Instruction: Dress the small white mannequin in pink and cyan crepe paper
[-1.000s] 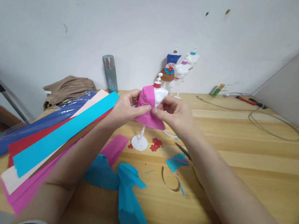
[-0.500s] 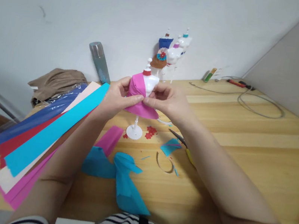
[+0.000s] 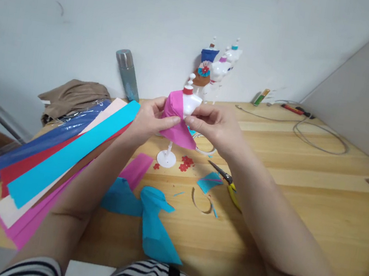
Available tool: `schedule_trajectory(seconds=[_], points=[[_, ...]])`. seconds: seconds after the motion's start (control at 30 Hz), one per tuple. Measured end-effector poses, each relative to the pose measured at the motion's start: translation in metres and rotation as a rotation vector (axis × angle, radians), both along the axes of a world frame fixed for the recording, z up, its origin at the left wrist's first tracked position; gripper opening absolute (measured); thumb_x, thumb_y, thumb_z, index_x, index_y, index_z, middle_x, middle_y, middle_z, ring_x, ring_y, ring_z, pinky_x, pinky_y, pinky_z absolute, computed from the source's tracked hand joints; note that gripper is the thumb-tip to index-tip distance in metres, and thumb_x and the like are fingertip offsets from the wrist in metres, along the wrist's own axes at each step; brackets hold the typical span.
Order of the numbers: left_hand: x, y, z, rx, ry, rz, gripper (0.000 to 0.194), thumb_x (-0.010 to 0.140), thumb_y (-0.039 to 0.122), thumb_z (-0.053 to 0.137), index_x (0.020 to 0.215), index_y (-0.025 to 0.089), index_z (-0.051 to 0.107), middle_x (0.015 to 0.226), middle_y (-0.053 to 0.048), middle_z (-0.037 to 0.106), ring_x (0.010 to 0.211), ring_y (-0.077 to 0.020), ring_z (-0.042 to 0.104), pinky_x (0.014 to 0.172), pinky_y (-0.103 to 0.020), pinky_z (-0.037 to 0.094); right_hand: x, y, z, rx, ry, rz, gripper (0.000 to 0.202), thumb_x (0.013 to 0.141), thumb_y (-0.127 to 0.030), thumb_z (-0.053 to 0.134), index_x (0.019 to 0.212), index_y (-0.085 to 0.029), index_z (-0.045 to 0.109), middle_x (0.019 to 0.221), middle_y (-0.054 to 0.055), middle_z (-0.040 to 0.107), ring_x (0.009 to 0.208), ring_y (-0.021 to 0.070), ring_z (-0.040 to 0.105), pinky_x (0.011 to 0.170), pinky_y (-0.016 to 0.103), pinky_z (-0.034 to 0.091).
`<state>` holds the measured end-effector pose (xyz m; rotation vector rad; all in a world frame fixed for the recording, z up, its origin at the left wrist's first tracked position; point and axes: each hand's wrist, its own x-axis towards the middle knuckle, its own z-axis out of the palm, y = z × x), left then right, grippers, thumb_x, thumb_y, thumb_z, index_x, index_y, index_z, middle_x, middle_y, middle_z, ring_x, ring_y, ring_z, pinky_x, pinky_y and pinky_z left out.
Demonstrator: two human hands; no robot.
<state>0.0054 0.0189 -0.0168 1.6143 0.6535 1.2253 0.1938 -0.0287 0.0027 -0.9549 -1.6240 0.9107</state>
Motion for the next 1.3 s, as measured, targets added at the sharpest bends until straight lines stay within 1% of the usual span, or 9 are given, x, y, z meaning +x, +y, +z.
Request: schedule_trajectory(seconds=[0.1, 0.17, 0.3, 0.37, 0.53, 0.63, 0.87, 1.0, 1.3], points=[[0.0, 0.0, 0.0, -0.011, 0.002, -0.007, 0.049, 0.062, 0.05, 0.094, 0.097, 0.02, 0.077, 0.103, -0.007, 0.081, 0.099, -0.0267, 0.075, 0.093, -0.04, 0.059, 0.0, 0.002, -0.003, -0.009, 0.022, 0.055, 0.04, 0.076, -0.065, 0.082, 0.068, -0.027, 0.07, 0.075, 0.004, 0.072, 0.077, 0.0251, 0.068, 0.072, 0.042, 0.057], [0.0, -0.001, -0.001, -0.022, -0.001, -0.019, 0.049, 0.062, 0.048, 0.093, 0.098, 0.019, 0.077, 0.102, -0.007, 0.081, 0.097, -0.0259, 0.075, 0.091, -0.039, 0.059, 0.001, 0.003, -0.005, 0.006, -0.018, 0.018, 0.034, 0.08, -0.06, 0.08, 0.071, -0.028, 0.073, 0.076, 0.004, 0.073, 0.077, 0.0262, 0.069, 0.072, 0.043, 0.057], [-0.001, 0.002, -0.003, -0.058, -0.082, 0.001, 0.048, 0.062, 0.042, 0.093, 0.1, 0.019, 0.075, 0.099, -0.006, 0.081, 0.091, -0.0224, 0.075, 0.087, -0.036, 0.059, 0.004, 0.003, -0.008, 0.127, -0.198, -0.211, 0.021, 0.081, -0.047, 0.079, 0.082, -0.026, 0.078, 0.081, 0.007, 0.074, 0.078, 0.0285, 0.069, 0.08, 0.049, 0.056], [-0.003, 0.006, -0.004, -0.073, -0.128, 0.042, 0.045, 0.062, 0.039, 0.091, 0.099, 0.02, 0.074, 0.096, -0.004, 0.08, 0.087, -0.0207, 0.074, 0.086, -0.035, 0.059, 0.005, 0.004, -0.01, 0.158, -0.252, -0.273, 0.016, 0.081, -0.041, 0.078, 0.085, -0.025, 0.078, 0.083, 0.009, 0.076, 0.08, 0.0301, 0.07, 0.083, 0.052, 0.055], [-0.01, 0.021, -0.011, -0.097, -0.184, 0.129, 0.041, 0.06, 0.038, 0.091, 0.091, 0.019, 0.071, 0.087, -0.002, 0.077, 0.08, -0.0175, 0.072, 0.083, -0.033, 0.058, 0.007, 0.01, -0.017, 0.19, -0.285, -0.231, 0.005, 0.082, -0.033, 0.079, 0.084, -0.028, 0.079, 0.082, 0.008, 0.077, 0.078, 0.0309, 0.07, 0.083, 0.054, 0.055], [-0.013, 0.029, -0.016, -0.113, -0.219, 0.143, 0.045, 0.057, 0.04, 0.093, 0.09, 0.02, 0.07, 0.084, -0.001, 0.076, 0.076, -0.0165, 0.071, 0.081, -0.033, 0.058, 0.006, 0.009, -0.018, 0.206, -0.325, -0.219, 0.003, 0.082, -0.031, 0.078, 0.081, -0.029, 0.079, 0.079, 0.006, 0.076, 0.074, 0.0291, 0.069, 0.078, 0.05, 0.056], [-0.015, 0.032, -0.019, -0.104, -0.241, 0.163, 0.044, 0.061, 0.041, 0.094, 0.092, 0.019, 0.071, 0.087, -0.001, 0.077, 0.077, -0.0157, 0.071, 0.08, -0.032, 0.057, -0.001, -0.002, -0.011, 0.091, -0.397, -0.027, 0.01, 0.084, -0.03, 0.073, 0.085, -0.025, 0.081, 0.082, 0.007, 0.079, 0.07, 0.0255, 0.069, 0.067, 0.042, 0.053], [-0.014, 0.027, -0.018, -0.1, -0.226, 0.106, 0.047, 0.062, 0.042, 0.094, 0.096, 0.019, 0.072, 0.087, 0.0, 0.077, 0.075, -0.0145, 0.07, 0.078, -0.03, 0.057, -0.005, 0.0, -0.014, 0.088, -0.388, -0.069, 0.012, 0.085, -0.031, 0.071, 0.084, -0.023, 0.08, 0.086, 0.009, 0.08, 0.071, 0.0259, 0.069, 0.069, 0.044, 0.053], [-0.014, 0.024, -0.016, -0.053, -0.269, 0.026, 0.051, 0.062, 0.041, 0.098, 0.103, 0.02, 0.075, 0.092, 0.0, 0.077, 0.082, -0.013, 0.07, 0.083, -0.027, 0.057, -0.007, 0.007, -0.022, 0.162, -0.283, -0.216, 0.011, 0.081, -0.033, 0.07, 0.08, -0.023, 0.076, 0.077, 0.005, 0.075, 0.068, 0.0212, 0.064, 0.067, 0.039, 0.051]])
